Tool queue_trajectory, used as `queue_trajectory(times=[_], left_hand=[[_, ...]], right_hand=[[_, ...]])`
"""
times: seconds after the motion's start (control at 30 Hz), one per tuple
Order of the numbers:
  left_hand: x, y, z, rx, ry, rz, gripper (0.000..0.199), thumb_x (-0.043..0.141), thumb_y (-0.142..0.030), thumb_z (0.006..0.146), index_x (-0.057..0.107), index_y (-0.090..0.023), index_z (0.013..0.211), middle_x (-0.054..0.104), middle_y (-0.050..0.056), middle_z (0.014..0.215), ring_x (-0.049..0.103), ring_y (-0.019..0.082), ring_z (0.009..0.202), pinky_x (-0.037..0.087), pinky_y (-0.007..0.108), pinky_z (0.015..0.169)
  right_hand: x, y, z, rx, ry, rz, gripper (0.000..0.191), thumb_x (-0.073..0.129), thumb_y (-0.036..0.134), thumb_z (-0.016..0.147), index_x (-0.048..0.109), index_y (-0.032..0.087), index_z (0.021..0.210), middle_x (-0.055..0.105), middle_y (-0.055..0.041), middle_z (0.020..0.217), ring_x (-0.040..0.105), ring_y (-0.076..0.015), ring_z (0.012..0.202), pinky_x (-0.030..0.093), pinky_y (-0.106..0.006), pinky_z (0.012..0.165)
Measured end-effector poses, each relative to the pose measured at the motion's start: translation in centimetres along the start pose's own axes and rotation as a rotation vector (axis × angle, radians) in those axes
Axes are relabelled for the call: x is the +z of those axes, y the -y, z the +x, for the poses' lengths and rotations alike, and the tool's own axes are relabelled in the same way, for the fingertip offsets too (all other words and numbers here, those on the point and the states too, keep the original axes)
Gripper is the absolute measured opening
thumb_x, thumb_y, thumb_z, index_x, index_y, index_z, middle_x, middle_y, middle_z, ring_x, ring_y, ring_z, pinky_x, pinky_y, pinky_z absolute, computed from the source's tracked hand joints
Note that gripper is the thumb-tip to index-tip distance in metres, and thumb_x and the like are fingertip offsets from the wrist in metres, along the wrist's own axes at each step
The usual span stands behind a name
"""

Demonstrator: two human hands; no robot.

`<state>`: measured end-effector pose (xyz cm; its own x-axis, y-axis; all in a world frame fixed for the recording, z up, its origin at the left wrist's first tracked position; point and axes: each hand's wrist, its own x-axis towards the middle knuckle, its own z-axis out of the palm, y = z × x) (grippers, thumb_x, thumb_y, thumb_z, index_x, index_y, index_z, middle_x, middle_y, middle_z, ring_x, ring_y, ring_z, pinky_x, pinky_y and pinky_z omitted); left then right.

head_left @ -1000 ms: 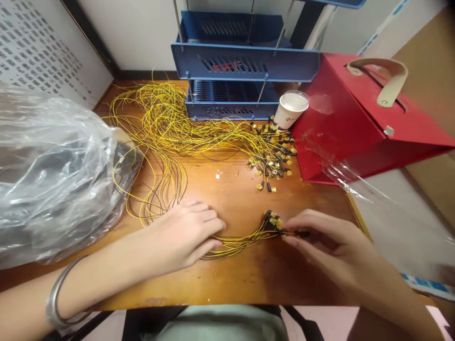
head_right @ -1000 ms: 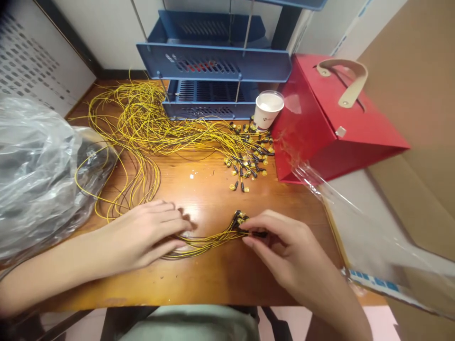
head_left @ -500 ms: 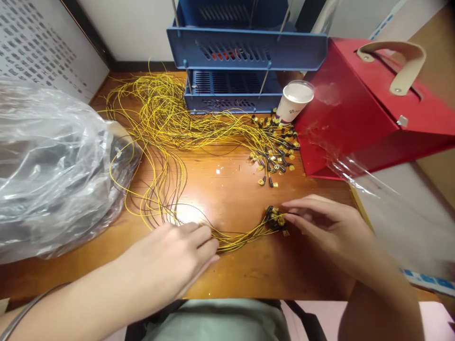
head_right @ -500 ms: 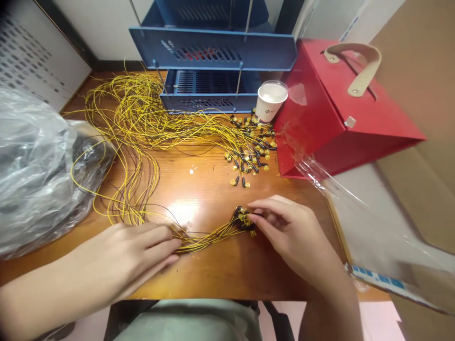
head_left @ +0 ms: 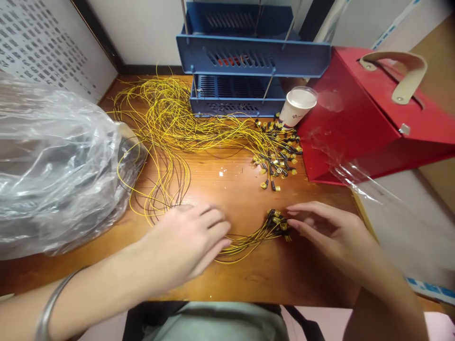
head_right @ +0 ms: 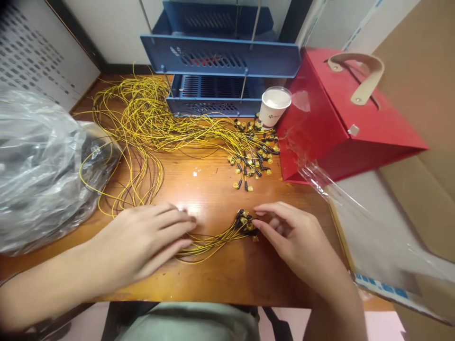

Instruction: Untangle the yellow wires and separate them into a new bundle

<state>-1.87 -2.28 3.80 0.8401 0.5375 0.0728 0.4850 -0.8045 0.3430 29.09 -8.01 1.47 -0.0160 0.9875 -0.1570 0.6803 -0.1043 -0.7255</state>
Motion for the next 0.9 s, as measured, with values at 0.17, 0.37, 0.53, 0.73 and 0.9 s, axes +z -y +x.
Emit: queue_trajectory(times=[0.17, 0.37, 0.53, 0.73, 0.9], left_hand=[[0.9, 1.2, 6.3, -0.199, 0.043, 0.053, 0.023, 0.053, -0.035, 0.102, 0.071, -0.021, 0.107, 0.074, 0.006, 0.102, 0.069, 0.027, 0.093, 0.049, 0.035, 0.07], [2.5, 1.7, 11.8, -0.225, -0.017, -0.039, 0.025, 0.064, -0.039, 0.095, 0.069, -0.015, 0.103, 0.072, 0.011, 0.106, 0.069, 0.028, 0.091, 0.04, 0.033, 0.065], [3.1, 1.2, 12.2, -0.211, -0.076, -0.235, 0.02, 0.064, -0.034, 0.094, 0.071, -0.016, 0.086, 0.073, 0.005, 0.087, 0.065, 0.02, 0.078, 0.036, 0.031, 0.063], [1.9, -2.0, 9.8, -0.167, -0.155, -0.711, 0.017, 0.069, -0.031, 0.091, 0.071, -0.017, 0.081, 0.069, 0.0, 0.077, 0.059, 0.012, 0.07, 0.04, 0.026, 0.067], [1.7, -1.9, 8.6, -0.291, -0.117, -0.841, 0.034, 0.062, -0.049, 0.095, 0.075, -0.018, 0.088, 0.068, 0.001, 0.075, 0.056, 0.012, 0.066, 0.04, 0.025, 0.061]], right_hand=[[-0.1, -0.3, -0.4, -0.01, -0.013, -0.002, 0.027, 0.068, 0.048, 0.092, 0.074, 0.026, 0.106, 0.077, -0.0035, 0.09, 0.071, -0.02, 0.071, 0.058, -0.034, 0.065], [-0.3, -0.5, -0.8, -0.019, -0.04, 0.028, 0.026, 0.066, 0.046, 0.094, 0.074, 0.026, 0.106, 0.078, -0.0048, 0.094, 0.073, -0.0205, 0.075, 0.059, -0.033, 0.067], [0.3, 0.4, -0.8, -0.001, -0.173, 0.048, 0.025, 0.066, 0.041, 0.094, 0.074, 0.024, 0.111, 0.076, -0.0047, 0.088, 0.069, -0.0185, 0.067, 0.055, -0.029, 0.058], [2.4, 2.9, 0.1, -0.135, -0.212, 0.135, 0.041, 0.06, 0.018, 0.092, 0.067, 0.025, 0.132, 0.072, -0.0008, 0.086, 0.055, -0.0131, 0.057, 0.049, -0.025, 0.055], [2.7, 3.4, 0.4, -0.172, -0.275, 0.128, 0.026, 0.064, 0.015, 0.089, 0.079, 0.023, 0.108, 0.067, 0.003, 0.067, 0.05, -0.0115, 0.051, 0.043, -0.024, 0.05]])
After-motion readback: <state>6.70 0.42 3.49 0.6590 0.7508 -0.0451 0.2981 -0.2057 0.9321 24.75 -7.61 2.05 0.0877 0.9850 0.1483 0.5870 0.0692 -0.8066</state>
